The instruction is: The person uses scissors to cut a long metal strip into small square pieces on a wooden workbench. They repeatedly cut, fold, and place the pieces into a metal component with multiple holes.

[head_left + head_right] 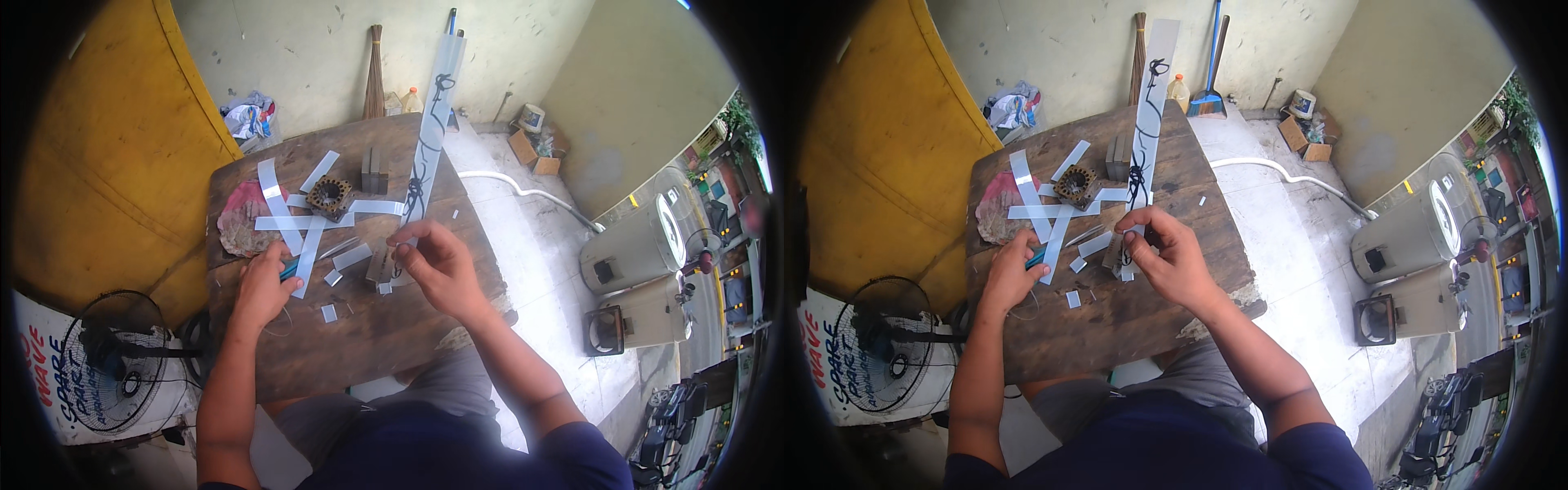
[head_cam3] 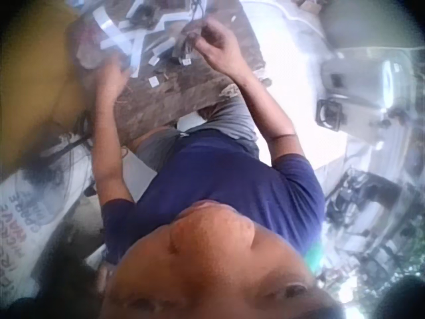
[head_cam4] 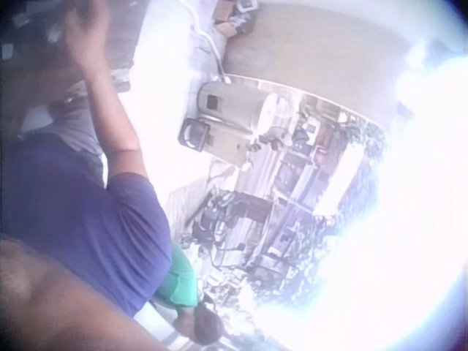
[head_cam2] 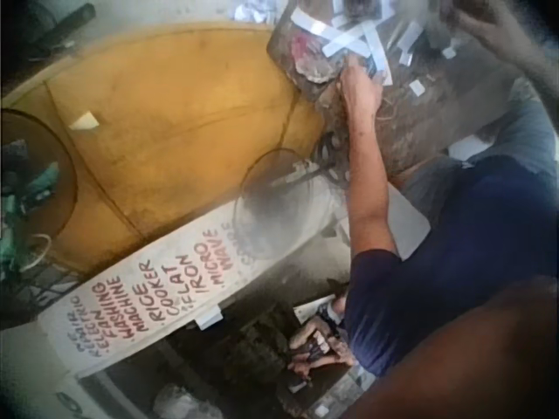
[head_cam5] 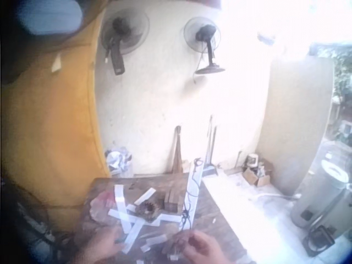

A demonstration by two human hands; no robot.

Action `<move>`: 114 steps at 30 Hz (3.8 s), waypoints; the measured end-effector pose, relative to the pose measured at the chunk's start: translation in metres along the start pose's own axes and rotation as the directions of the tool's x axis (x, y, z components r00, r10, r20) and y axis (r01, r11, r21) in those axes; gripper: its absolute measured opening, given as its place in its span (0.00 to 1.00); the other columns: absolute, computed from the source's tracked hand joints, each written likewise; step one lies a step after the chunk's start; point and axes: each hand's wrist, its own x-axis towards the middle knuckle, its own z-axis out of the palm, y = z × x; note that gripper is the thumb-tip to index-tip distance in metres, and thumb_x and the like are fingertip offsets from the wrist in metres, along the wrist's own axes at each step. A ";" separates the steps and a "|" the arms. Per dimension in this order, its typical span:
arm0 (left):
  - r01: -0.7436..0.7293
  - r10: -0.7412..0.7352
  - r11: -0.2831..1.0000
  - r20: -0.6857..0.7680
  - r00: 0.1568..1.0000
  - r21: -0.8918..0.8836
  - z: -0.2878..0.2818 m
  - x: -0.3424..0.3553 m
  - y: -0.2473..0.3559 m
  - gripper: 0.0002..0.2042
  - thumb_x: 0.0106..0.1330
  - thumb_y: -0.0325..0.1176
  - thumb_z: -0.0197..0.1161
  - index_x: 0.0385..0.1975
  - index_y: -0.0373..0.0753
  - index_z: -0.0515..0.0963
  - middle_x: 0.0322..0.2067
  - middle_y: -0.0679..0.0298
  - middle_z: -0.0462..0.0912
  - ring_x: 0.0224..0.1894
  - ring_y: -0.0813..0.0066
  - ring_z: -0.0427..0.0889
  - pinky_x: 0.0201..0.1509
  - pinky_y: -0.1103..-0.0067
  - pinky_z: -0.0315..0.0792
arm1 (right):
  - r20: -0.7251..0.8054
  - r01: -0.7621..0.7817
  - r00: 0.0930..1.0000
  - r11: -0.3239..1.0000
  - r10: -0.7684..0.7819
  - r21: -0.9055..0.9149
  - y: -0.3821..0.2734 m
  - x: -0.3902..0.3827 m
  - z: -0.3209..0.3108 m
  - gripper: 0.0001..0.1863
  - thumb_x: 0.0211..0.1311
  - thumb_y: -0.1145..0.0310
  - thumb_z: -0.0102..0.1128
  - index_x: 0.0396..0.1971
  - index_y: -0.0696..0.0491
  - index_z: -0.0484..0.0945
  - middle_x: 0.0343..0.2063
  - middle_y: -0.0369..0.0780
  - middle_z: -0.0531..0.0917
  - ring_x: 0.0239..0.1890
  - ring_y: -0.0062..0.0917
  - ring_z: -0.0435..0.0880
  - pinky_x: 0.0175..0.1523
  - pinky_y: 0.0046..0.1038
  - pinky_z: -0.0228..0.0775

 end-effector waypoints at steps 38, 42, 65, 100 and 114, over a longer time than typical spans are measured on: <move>0.219 0.033 -0.407 0.226 0.974 -0.887 0.047 -0.070 -0.025 0.30 0.85 0.54 0.48 0.76 0.39 0.64 0.27 0.68 0.74 0.28 0.78 0.71 0.44 0.68 0.72 | 0.002 -0.265 0.954 0.840 0.300 0.473 0.060 0.022 0.020 0.20 0.67 0.84 0.59 0.56 0.54 0.72 0.59 0.43 0.83 0.62 0.24 0.80 0.65 0.29 0.76; 0.213 0.098 -0.531 0.190 0.977 -0.820 0.055 -0.066 -0.035 0.30 0.85 0.55 0.47 0.78 0.42 0.63 0.25 0.71 0.71 0.28 0.79 0.71 0.44 0.71 0.71 | -0.023 -0.197 0.973 0.876 0.230 0.440 0.066 0.020 0.021 0.20 0.66 0.83 0.59 0.57 0.54 0.71 0.60 0.44 0.82 0.65 0.26 0.79 0.66 0.31 0.74; 0.103 0.303 -0.127 0.060 0.951 -0.986 -0.003 -0.044 0.012 0.25 0.78 0.29 0.63 0.72 0.34 0.70 0.46 0.64 0.80 0.34 0.79 0.75 0.39 0.78 0.73 | 0.022 -0.124 0.992 0.992 0.123 0.028 -0.012 0.030 0.020 0.28 0.76 0.74 0.64 0.68 0.56 0.59 0.47 0.42 0.89 0.49 0.22 0.86 0.55 0.28 0.76; 0.242 0.369 0.026 0.235 0.899 -0.970 -0.039 -0.051 0.071 0.16 0.81 0.32 0.60 0.61 0.29 0.76 0.46 0.61 0.81 0.31 0.81 0.76 0.33 0.81 0.70 | -0.175 -0.007 0.984 0.986 0.036 0.164 -0.025 -0.013 0.055 0.16 0.74 0.73 0.69 0.55 0.59 0.73 0.34 0.41 0.88 0.35 0.22 0.86 0.43 0.24 0.80; 0.080 0.146 0.235 0.117 0.982 -0.969 -0.006 -0.058 0.056 0.12 0.78 0.25 0.63 0.58 0.32 0.81 0.41 0.60 0.84 0.32 0.80 0.79 0.32 0.80 0.73 | -0.126 -0.183 0.962 0.914 0.243 0.361 -0.006 -0.030 0.062 0.11 0.77 0.70 0.66 0.50 0.59 0.79 0.34 0.38 0.86 0.36 0.20 0.85 0.43 0.23 0.78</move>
